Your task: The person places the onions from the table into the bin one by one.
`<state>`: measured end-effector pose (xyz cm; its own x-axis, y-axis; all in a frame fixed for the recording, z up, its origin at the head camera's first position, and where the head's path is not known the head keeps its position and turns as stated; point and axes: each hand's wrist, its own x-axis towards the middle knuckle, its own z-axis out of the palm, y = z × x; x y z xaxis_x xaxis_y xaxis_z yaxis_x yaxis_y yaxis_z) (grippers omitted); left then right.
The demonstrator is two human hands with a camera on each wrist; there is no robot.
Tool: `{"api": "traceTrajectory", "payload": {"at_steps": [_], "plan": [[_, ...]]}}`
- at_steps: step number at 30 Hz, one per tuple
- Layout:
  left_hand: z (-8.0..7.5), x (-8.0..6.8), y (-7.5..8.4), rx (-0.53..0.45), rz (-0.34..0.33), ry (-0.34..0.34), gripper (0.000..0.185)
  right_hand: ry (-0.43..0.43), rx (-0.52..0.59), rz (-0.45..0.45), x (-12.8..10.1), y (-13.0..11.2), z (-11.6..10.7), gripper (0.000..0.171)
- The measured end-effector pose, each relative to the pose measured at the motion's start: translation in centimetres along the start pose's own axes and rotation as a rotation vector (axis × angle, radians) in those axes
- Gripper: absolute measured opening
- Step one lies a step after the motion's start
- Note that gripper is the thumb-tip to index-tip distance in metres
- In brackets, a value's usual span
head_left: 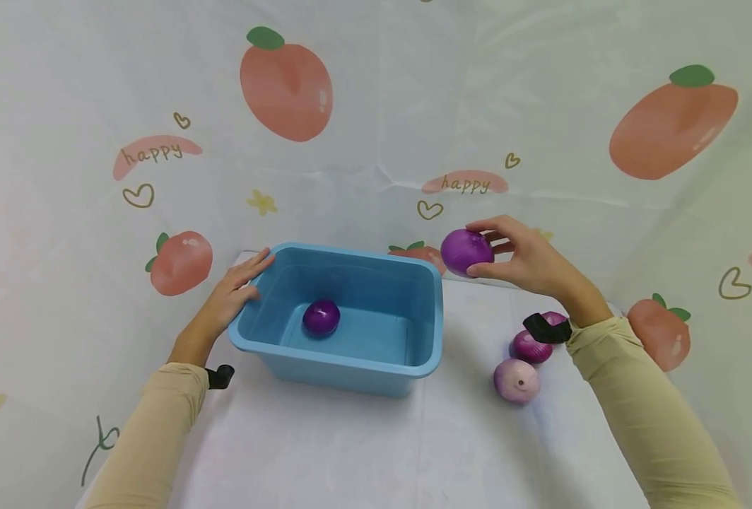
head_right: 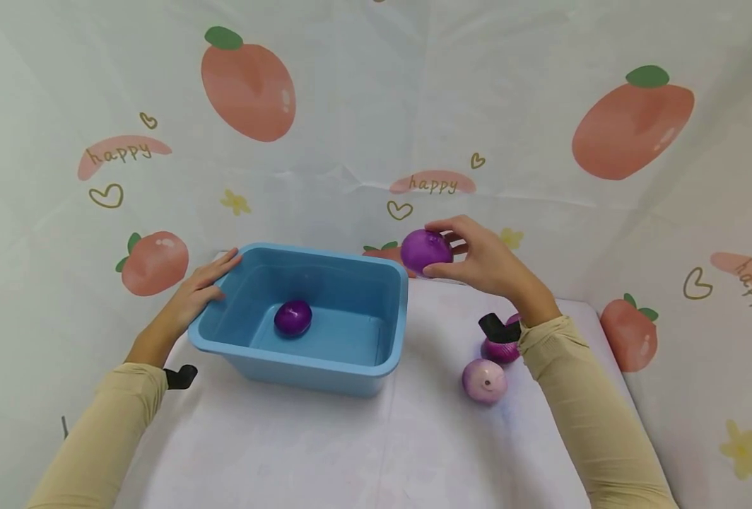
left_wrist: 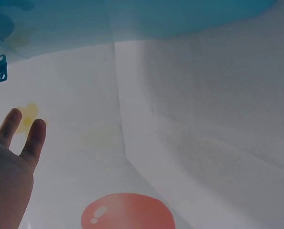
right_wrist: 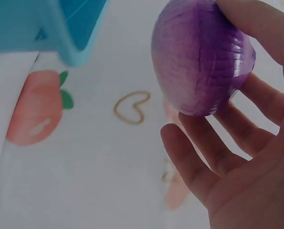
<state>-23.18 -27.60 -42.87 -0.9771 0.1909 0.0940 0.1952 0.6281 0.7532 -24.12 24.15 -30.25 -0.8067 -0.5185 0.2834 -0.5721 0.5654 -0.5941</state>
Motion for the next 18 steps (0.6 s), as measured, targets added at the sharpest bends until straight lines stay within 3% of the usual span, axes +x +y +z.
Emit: {"api": "traceTrajectory", "payload": {"at_steps": [8,18], "plan": [[0.2,0.1,-0.1,0.001,0.002,0.001,0.070,-0.085,0.070,0.001,3.3,-2.2,2.1,0.067],[0.2,0.1,-0.1,0.001,0.016,0.008,0.070,-0.184,0.176,-0.058,7.0,-3.6,5.7,0.068]]}}
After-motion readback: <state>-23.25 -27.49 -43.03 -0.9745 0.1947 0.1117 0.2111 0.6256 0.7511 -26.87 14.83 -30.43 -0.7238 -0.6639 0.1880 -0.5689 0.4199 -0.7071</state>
